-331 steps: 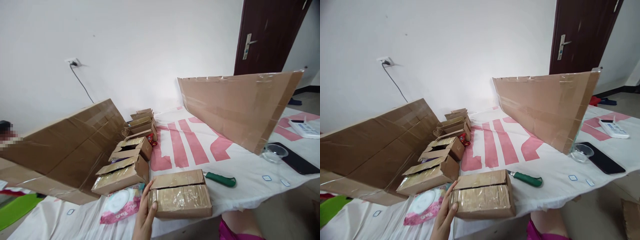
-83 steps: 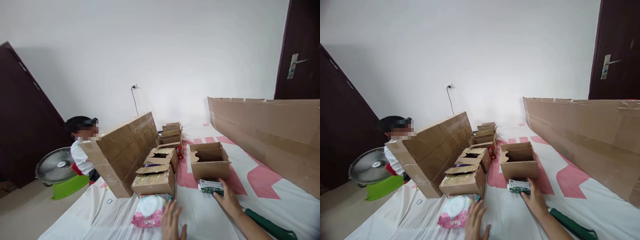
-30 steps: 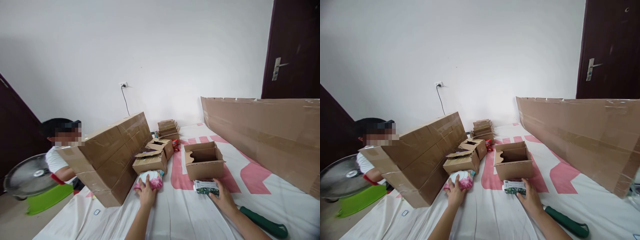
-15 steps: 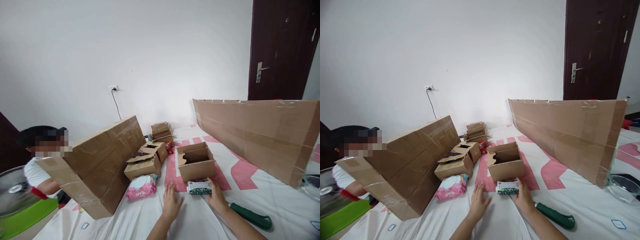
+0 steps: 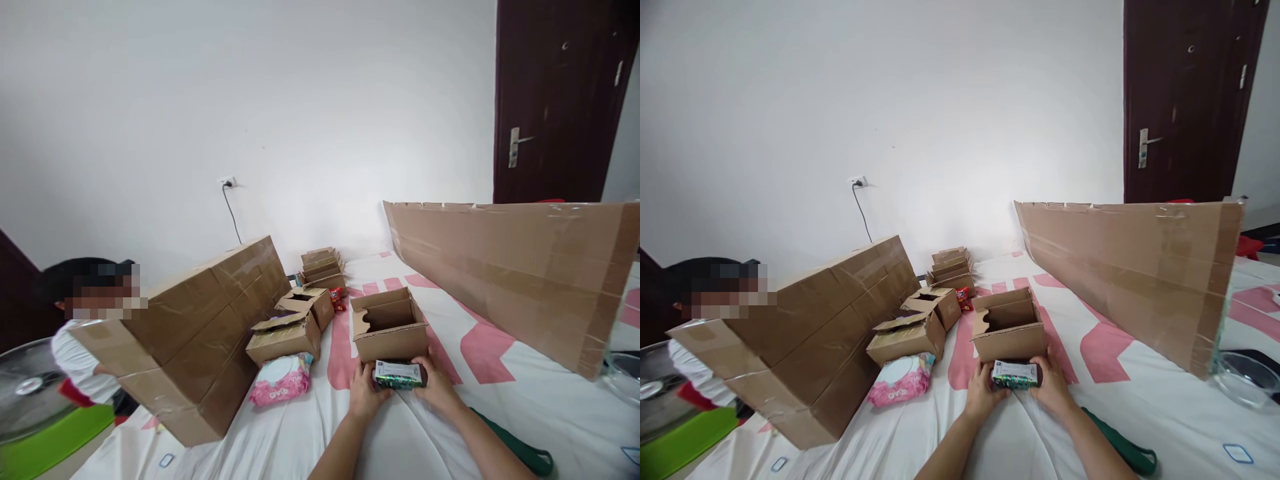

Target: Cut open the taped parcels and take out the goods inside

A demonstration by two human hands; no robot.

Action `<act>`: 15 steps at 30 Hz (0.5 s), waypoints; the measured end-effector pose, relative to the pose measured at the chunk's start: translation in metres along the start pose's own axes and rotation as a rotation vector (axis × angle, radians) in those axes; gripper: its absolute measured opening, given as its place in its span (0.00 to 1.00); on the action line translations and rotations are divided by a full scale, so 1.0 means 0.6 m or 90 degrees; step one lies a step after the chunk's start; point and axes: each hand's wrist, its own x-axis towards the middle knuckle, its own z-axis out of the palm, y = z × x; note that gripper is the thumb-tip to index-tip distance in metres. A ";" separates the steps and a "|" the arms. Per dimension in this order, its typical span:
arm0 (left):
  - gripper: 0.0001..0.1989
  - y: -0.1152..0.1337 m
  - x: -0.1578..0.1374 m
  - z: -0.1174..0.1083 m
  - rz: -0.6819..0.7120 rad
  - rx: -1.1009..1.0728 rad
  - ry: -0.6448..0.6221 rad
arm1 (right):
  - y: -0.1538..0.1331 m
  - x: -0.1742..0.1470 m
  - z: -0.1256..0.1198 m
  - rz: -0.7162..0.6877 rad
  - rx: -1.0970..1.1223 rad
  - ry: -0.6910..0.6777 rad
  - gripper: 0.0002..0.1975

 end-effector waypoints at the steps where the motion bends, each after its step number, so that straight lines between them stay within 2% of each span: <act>1: 0.28 0.000 -0.002 -0.001 0.002 -0.014 0.006 | 0.001 0.000 -0.001 -0.002 0.002 0.000 0.26; 4: 0.24 0.004 -0.012 -0.002 -0.001 -0.056 0.030 | 0.003 -0.004 -0.005 -0.010 0.004 0.022 0.27; 8: 0.29 0.015 -0.048 -0.015 -0.022 -0.087 0.079 | -0.004 -0.015 -0.015 -0.030 0.025 0.010 0.28; 12: 0.24 0.010 -0.118 -0.052 -0.037 -0.058 0.166 | -0.039 -0.041 -0.021 -0.099 0.077 -0.106 0.30; 15: 0.20 -0.022 -0.178 -0.082 -0.057 -0.029 0.228 | -0.078 -0.068 -0.014 -0.134 0.099 -0.217 0.28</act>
